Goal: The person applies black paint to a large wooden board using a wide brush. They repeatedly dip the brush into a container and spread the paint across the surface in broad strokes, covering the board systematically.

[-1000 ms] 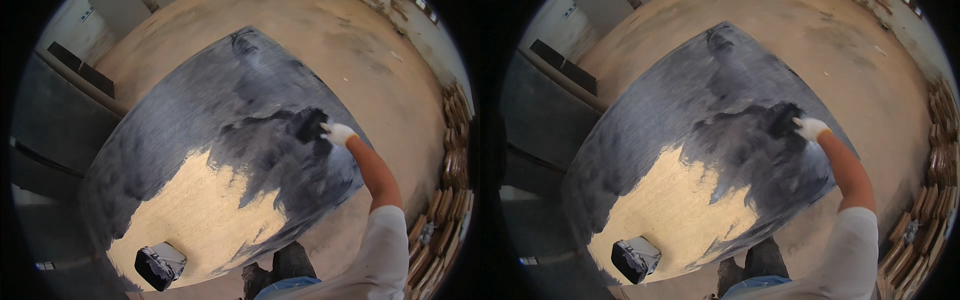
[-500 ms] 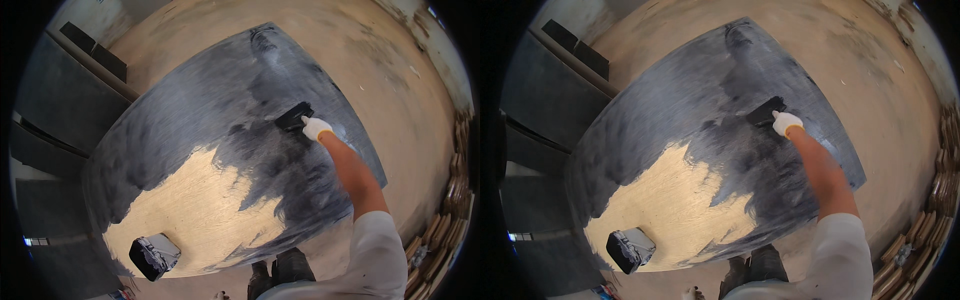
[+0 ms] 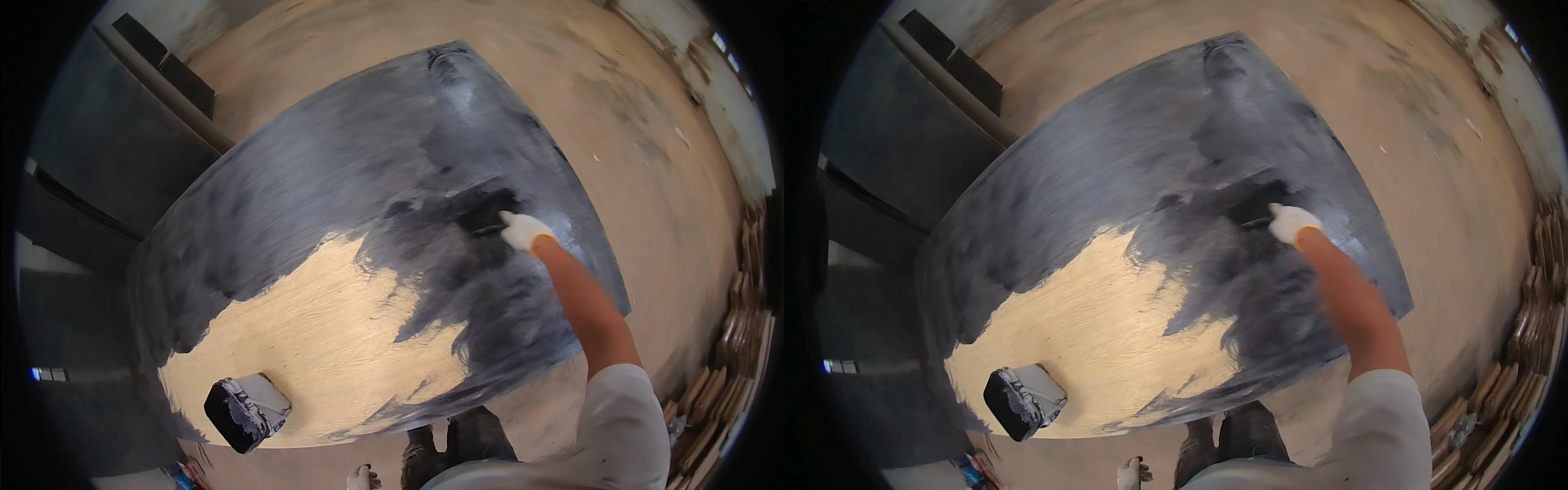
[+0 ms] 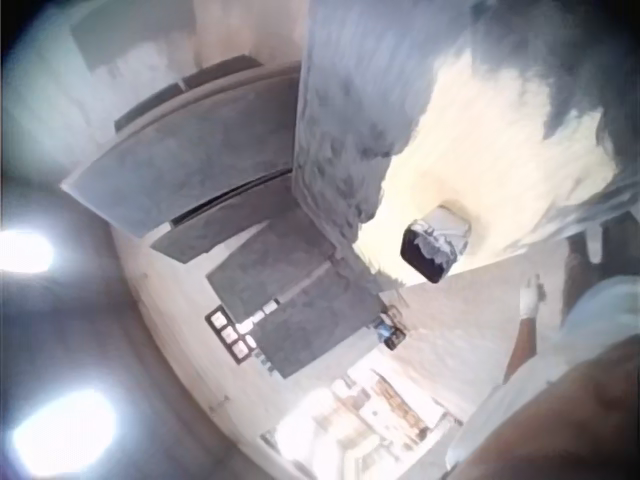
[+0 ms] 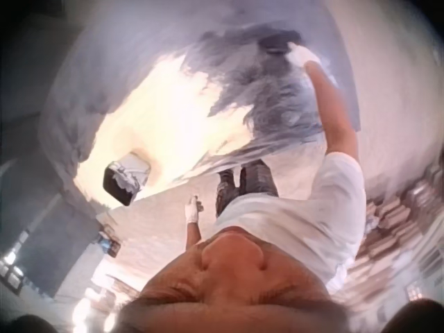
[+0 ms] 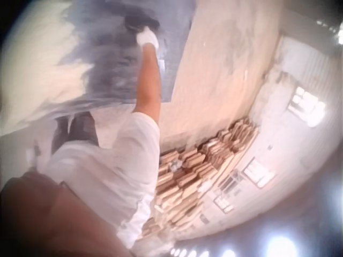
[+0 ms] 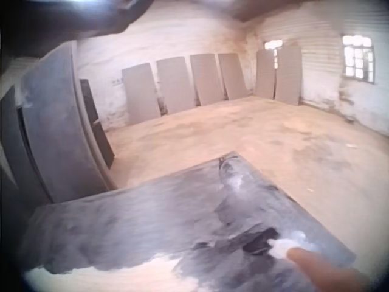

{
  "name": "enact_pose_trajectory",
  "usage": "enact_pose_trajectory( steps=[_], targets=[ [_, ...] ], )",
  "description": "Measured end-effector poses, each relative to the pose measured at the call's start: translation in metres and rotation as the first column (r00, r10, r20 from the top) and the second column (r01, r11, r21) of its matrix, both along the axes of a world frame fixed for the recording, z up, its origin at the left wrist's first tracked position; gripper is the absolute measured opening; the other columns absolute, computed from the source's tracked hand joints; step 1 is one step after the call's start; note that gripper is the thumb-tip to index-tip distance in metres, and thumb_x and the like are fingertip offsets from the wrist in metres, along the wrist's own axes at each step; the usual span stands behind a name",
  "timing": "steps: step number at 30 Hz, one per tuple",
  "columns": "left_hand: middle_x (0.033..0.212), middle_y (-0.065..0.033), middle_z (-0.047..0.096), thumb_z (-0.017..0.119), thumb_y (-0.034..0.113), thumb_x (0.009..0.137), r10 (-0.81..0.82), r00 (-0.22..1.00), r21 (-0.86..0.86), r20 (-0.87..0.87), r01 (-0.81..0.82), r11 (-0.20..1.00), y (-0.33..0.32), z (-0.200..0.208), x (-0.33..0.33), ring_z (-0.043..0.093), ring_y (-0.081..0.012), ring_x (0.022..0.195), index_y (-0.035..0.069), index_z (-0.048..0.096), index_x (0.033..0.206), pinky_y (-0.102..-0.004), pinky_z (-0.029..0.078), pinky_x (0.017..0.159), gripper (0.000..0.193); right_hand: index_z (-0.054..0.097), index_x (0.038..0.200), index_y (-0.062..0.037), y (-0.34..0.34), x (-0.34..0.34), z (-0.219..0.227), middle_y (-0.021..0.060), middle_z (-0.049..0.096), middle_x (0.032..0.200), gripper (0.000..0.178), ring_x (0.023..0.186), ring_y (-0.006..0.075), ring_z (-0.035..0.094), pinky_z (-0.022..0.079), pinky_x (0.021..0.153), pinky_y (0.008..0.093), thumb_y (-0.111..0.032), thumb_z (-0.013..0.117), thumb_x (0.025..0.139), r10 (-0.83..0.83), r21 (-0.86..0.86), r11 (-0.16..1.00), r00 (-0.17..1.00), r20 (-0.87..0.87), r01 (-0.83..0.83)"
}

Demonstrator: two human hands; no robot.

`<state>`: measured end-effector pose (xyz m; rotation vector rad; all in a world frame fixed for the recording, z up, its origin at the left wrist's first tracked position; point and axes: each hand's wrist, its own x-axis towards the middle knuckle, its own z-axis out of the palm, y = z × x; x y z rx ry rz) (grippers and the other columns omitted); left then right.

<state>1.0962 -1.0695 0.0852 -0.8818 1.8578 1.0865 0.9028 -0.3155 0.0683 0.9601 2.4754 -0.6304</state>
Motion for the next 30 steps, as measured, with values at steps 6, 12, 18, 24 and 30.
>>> enact_pose_trajectory(
  steps=[6, 12, 18, 24, 30],
  targets=[
    [0.076, -0.0108, 0.063, 0.058, 0.029, 0.099, 0.190, 0.982, -0.033, 0.020, -0.189, 0.981, -0.027, 0.004, 0.047, 0.061, -0.0204, 0.053, 0.002, 0.063, 0.109, -0.0340, 0.051, 0.045, 0.030, 0.046, 0.149, -0.0161, 0.025, 0.108, 0.028, 0.0276, 0.065, 0.121, 0.062, 0.114, 0.0419, 0.063, 0.050, 0.097, 0.0478, -0.020, 0.054, 0.087, 0.107, 0.045, 0.992, 0.984, 0.140, -0.115],
    [0.078, -0.0123, 0.064, 0.059, 0.032, 0.098, 0.189, 0.969, -0.055, 0.159, -0.182, 0.982, -0.040, -0.024, 0.101, 0.062, -0.0227, 0.056, 0.001, 0.061, 0.115, -0.0366, 0.054, 0.048, 0.035, 0.046, 0.150, -0.0193, 0.001, 0.055, 0.039, 0.0279, 0.069, 0.103, 0.068, 0.096, 0.0452, 0.066, 0.050, 0.087, 0.0501, -0.015, 0.057, 0.083, 0.236, 0.095, 0.967, 0.972, 0.010, -0.236],
    [0.079, -0.0156, 0.062, 0.051, 0.026, 0.100, 0.159, 0.981, -0.106, 0.107, -0.148, 0.983, -0.040, -0.031, 0.074, 0.062, -0.0294, 0.059, -0.001, 0.059, 0.118, -0.0431, 0.052, 0.050, 0.033, 0.045, 0.149, -0.0166, -0.115, -0.146, 0.028, 0.0235, 0.069, 0.114, 0.065, 0.106, 0.0404, 0.066, 0.051, 0.091, 0.0468, -0.015, 0.055, 0.085, 0.523, -0.025, 0.849, 0.846, -0.101, -0.528],
    [0.083, -0.0148, 0.066, 0.061, 0.025, 0.095, 0.439, 0.890, 0.144, -0.121, -0.422, 0.895, -0.046, -0.009, -0.002, 0.065, -0.0271, 0.060, -0.001, 0.059, 0.125, -0.0423, 0.055, 0.052, 0.041, 0.051, 0.145, -0.0261, -0.288, -0.160, -0.010, 0.0177, 0.071, 0.118, 0.045, 0.106, 0.0375, 0.069, 0.053, 0.088, 0.0497, -0.024, 0.039, 0.102, 0.728, 0.012, 0.678, 0.670, -0.141, -0.735],
    [0.116, -0.0150, 0.059, 0.058, 0.058, 0.096, 0.853, 0.496, 0.654, -0.162, -0.593, 0.470, -0.076, 0.045, -0.078, 0.058, -0.0342, 0.105, 0.013, 0.054, 0.123, -0.0520, 0.050, 0.089, 0.053, 0.038, 0.154, -0.0297, -0.419, -0.025, 0.001, 0.0226, 0.072, 0.107, 0.067, 0.093, 0.0408, 0.071, 0.054, 0.081, 0.0511, -0.016, 0.049, 0.089, 0.769, -0.220, 0.618, 0.638, -0.029, -0.755]
  ],
)
